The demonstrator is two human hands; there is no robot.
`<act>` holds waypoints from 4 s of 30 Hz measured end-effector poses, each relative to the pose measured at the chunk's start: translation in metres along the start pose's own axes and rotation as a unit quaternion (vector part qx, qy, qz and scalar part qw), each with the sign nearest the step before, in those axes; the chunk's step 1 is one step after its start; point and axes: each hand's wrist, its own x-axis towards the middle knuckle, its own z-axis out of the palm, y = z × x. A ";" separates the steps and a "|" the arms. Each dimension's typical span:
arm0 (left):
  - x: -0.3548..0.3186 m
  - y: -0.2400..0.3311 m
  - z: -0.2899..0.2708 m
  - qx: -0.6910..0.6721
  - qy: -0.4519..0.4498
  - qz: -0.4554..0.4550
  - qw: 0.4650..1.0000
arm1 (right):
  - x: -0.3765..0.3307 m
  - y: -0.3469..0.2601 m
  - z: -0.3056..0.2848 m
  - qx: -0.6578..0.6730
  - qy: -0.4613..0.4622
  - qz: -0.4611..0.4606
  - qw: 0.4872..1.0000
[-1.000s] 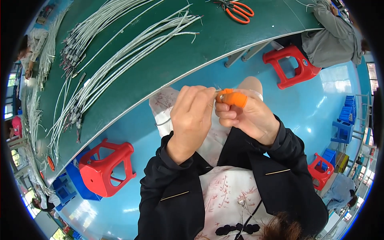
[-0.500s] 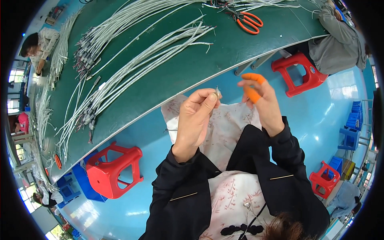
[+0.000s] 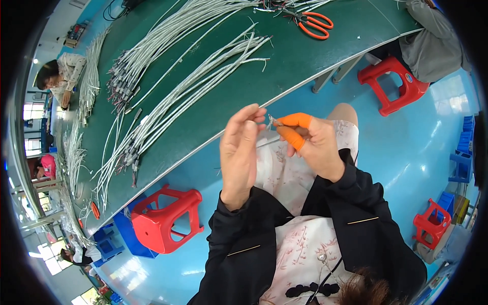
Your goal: The person peels back the outer casing of a cable by hand and uses shears to trim the internal wires. After repeating these steps on several cables, the person gathers the finished wires from the table and sets them aside.
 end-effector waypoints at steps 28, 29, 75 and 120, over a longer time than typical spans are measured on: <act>-0.017 -0.002 0.015 0.647 0.093 0.404 0.640 | -0.015 -0.005 0.009 -0.317 0.050 -0.210 0.924; -0.017 -0.003 0.015 0.677 0.094 0.431 0.589 | -0.014 -0.007 0.010 -0.260 0.042 -0.172 0.949; -0.021 0.037 -0.022 0.180 -0.082 0.035 0.980 | -0.029 -0.007 0.005 -0.098 -0.076 -0.067 0.990; -0.019 0.037 -0.010 0.457 -0.121 0.145 0.869 | -0.030 -0.005 0.011 -0.111 0.002 -0.126 0.986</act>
